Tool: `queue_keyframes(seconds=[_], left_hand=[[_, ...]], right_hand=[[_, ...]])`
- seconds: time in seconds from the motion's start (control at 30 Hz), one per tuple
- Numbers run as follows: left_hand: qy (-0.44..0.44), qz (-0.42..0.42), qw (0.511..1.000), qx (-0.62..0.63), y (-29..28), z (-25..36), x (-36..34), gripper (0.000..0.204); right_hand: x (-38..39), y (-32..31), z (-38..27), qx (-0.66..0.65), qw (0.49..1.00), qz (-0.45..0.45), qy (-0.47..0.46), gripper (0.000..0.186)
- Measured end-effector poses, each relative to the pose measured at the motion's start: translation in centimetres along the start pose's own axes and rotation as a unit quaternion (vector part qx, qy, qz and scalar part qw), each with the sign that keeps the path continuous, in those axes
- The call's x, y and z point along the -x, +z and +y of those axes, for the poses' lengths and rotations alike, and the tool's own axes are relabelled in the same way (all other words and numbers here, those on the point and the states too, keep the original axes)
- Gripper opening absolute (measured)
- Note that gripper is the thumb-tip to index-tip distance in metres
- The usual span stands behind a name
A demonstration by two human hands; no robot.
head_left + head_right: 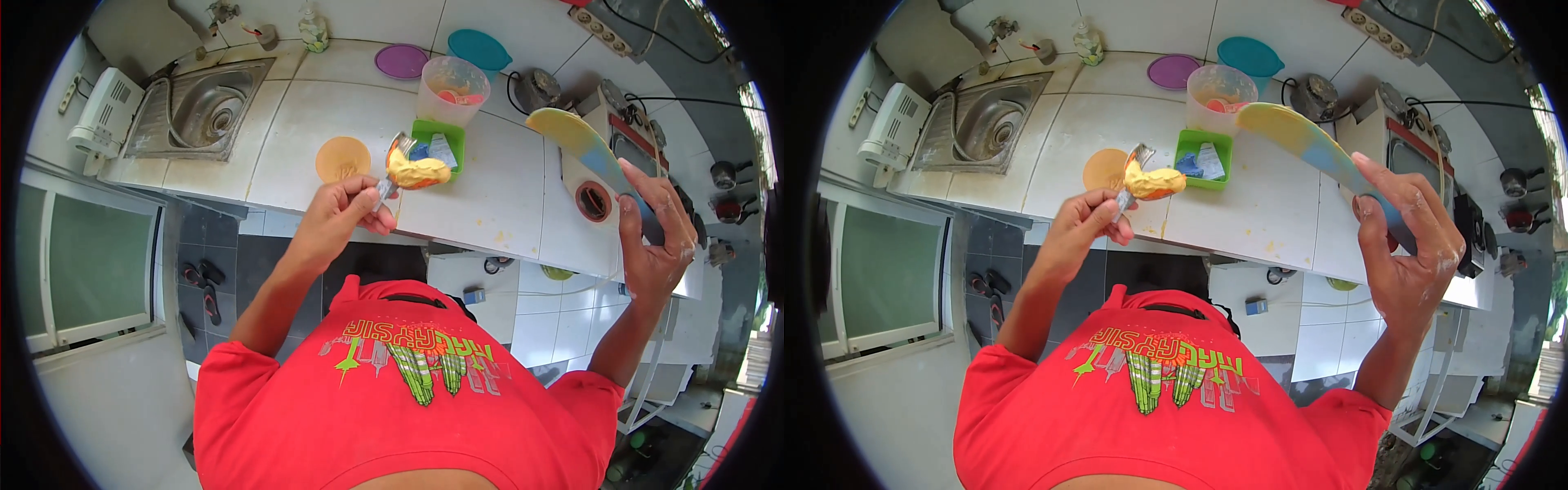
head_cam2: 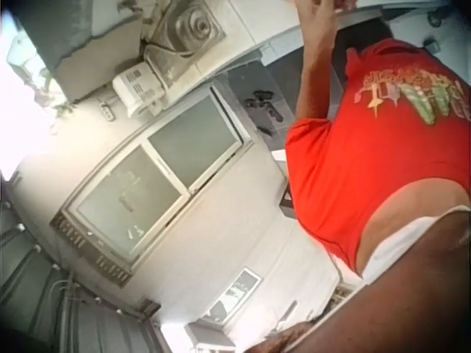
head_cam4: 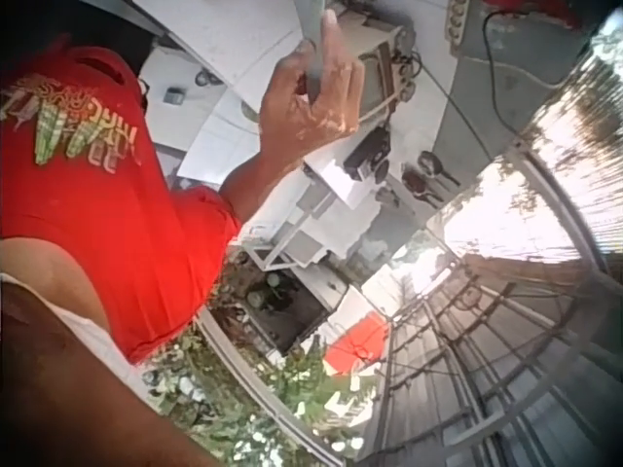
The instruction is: Mix dental impression paste and apply it onto a prosthesis framework.
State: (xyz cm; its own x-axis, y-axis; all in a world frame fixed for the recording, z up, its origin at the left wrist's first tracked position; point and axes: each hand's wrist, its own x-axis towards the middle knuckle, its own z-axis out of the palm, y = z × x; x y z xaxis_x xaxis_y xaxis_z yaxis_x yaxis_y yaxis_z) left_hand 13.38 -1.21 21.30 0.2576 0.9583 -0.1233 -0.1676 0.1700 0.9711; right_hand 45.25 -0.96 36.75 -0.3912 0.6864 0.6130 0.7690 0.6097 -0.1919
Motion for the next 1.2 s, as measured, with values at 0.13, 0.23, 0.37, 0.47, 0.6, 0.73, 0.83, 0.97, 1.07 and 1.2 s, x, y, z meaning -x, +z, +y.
queue_keyframes(seconds=[0.13,0.23,0.37,0.47,0.6,0.73,0.83,0.97,1.07,1.2], left_hand=[[-0.097,0.032,0.994,0.027,0.1,-7.2,0.3,0.022],[-0.126,0.064,0.989,0.053,0.8,-13.1,0.4,0.020],[-0.128,0.097,0.985,0.061,2.8,-19.9,0.0,0.021],[-0.112,0.128,0.983,0.071,4.9,-24.6,-1.1,0.020],[-0.108,0.177,0.975,0.076,7.8,-25.8,-1.8,0.021],[-0.107,0.200,0.969,0.099,9.5,-27.2,-2.8,0.021],[-0.122,0.222,0.959,0.126,10.1,-27.8,-4.1,0.019],[-0.106,0.259,0.957,0.072,9.7,-27.8,-4.7,0.020],[-0.099,0.269,0.953,0.096,9.5,-28.5,-5.3,0.020],[-0.132,0.310,0.936,0.104,9.7,-29.8,-5.7,0.023]], right_hand=[[5.0,2.8,4.2,-0.097,0.974,0.016,0.203,0.031],[9.5,6.2,6.1,-0.180,0.882,0.012,0.435,0.028],[17.3,11.1,9.1,-0.169,0.850,-0.043,0.497,0.028],[20.9,13.1,8.5,-0.132,0.875,-0.090,0.456,0.033],[22.6,14.0,7.0,-0.188,0.854,-0.147,0.463,0.031],[22.8,14.5,6.1,-0.249,0.846,-0.171,0.439,0.032],[21.9,15.0,5.5,-0.257,0.845,-0.188,0.431,0.032],[21.0,16.0,5.1,-0.228,0.849,-0.249,0.407,0.030],[20.5,16.6,4.2,-0.299,0.840,-0.202,0.404,0.030],[19.3,17.0,2.8,-0.268,0.846,-0.230,0.399,0.029]])
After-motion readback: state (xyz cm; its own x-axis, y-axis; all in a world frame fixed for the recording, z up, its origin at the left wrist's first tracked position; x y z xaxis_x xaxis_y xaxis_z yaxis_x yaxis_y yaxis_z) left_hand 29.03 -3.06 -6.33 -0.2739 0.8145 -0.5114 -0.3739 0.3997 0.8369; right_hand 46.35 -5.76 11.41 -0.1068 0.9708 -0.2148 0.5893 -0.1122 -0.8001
